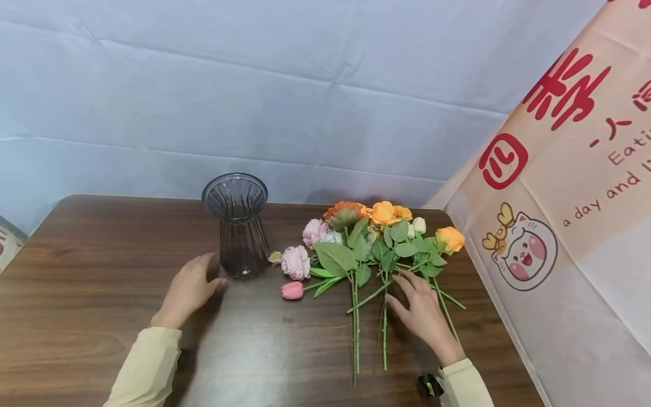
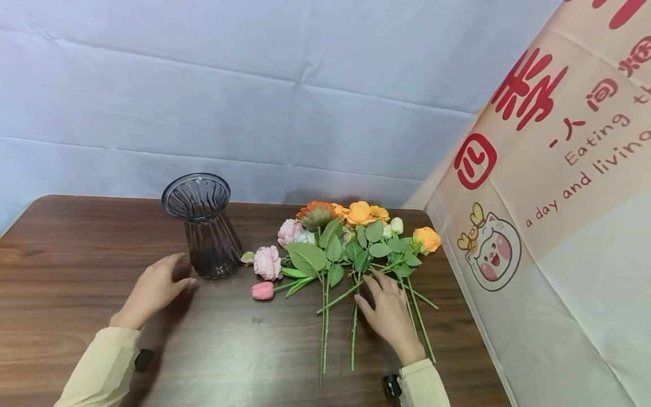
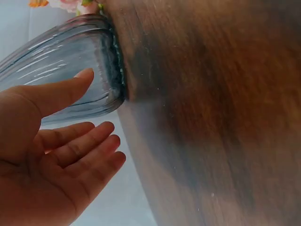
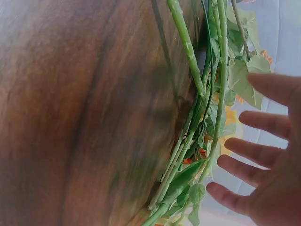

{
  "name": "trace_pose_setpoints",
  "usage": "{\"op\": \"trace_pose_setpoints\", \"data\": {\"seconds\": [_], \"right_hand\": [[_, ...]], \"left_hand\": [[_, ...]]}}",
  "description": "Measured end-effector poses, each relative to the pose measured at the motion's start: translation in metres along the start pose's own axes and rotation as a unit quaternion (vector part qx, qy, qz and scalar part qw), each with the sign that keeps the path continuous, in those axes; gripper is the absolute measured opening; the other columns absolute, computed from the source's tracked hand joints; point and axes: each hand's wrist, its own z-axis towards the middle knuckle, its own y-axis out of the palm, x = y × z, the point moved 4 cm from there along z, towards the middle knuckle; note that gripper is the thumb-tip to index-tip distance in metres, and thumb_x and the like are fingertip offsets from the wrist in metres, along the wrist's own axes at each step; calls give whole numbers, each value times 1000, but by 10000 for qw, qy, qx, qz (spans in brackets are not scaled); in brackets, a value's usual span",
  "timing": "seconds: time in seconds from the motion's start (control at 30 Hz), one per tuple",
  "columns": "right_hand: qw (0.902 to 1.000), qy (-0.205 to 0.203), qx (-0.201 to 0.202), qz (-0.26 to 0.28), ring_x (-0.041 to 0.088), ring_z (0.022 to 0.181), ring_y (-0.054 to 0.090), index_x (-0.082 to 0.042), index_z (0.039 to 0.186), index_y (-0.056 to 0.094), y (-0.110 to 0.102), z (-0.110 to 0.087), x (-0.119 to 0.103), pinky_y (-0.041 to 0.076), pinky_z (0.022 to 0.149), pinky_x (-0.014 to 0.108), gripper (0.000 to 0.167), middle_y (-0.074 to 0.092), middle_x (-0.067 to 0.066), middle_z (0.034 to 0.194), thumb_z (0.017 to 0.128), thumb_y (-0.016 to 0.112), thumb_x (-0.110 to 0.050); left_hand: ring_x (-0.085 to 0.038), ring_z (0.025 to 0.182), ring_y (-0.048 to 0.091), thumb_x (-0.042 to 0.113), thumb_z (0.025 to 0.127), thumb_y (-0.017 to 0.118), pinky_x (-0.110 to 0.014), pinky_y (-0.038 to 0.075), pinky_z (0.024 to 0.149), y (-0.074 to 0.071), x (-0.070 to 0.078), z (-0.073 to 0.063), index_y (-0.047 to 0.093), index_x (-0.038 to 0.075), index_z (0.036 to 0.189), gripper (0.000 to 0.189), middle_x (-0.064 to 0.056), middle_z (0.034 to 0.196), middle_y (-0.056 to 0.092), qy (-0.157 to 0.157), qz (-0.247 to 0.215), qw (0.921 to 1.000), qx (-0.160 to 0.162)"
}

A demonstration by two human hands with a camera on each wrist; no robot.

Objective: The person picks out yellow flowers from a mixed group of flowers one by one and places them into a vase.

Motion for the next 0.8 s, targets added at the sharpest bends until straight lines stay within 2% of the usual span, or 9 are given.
{"op": "trace_pose_setpoints", "data": {"seconds": [0.13, 0.23, 0.43, 0.57, 0.63, 0.7, 0.8], "right_hand": [[9988, -31, 469, 113, 39, 101, 49, 7, 109, 61, -6, 3, 4, 40, 83, 55, 33, 56, 23, 108, 81, 68, -9], [9977, 148, 610, 274, 35, 90, 55, 8, 102, 63, -9, 6, 10, 47, 74, 48, 25, 59, 20, 95, 81, 67, -5], [9922, 968, 418, 664, 27, 73, 60, 5, 93, 65, -10, 15, 26, 49, 63, 43, 15, 63, 14, 82, 84, 62, -7], [9831, 1600, 134, 881, 22, 66, 58, 1, 88, 67, -9, 25, 36, 48, 60, 39, 16, 64, 9, 75, 87, 60, -13], [9725, 1997, -42, 1199, 20, 63, 59, 2, 88, 67, -7, 29, 41, 48, 58, 37, 19, 64, 11, 73, 88, 59, -15], [9553, 2423, -221, 1680, 20, 63, 60, 5, 90, 66, -4, 31, 46, 51, 58, 36, 22, 64, 14, 75, 89, 57, -16], [9173, 3018, -365, 2571, 21, 61, 63, 10, 97, 62, 1, 32, 50, 55, 59, 36, 26, 63, 19, 79, 91, 55, -14]], "left_hand": [[-47, 103, 50, 14, 78, 71, -56, 42, 85, 4, -3, 8, 47, -14, 119, 55, -32, 113, 54, 22, -179, 9998, -77], [-47, 102, 51, 15, 79, 70, -55, 42, 84, 7, -5, 11, 47, -14, 120, 55, -31, 112, 55, -2, -209, 9996, -167], [-48, 105, 49, 16, 81, 69, -56, 41, 87, 10, -8, 14, 43, -15, 123, 58, -31, 115, 53, -111, -178, 9992, -343], [-47, 107, 48, 15, 82, 68, -57, 39, 89, 10, -9, 16, 41, -16, 124, 59, -32, 117, 52, -88, -250, 9990, -357], [-47, 108, 48, 15, 81, 68, -57, 39, 89, 11, -10, 18, 41, -16, 125, 60, -32, 117, 52, -68, -253, 9990, -354], [-47, 108, 47, 15, 81, 68, -57, 39, 89, 12, -11, 20, 40, -15, 125, 60, -32, 118, 51, -66, -228, 9990, -386], [-47, 109, 47, 15, 81, 69, -57, 38, 90, 13, -12, 22, 40, -14, 126, 61, -31, 119, 51, -44, -181, 9989, -431]]}}
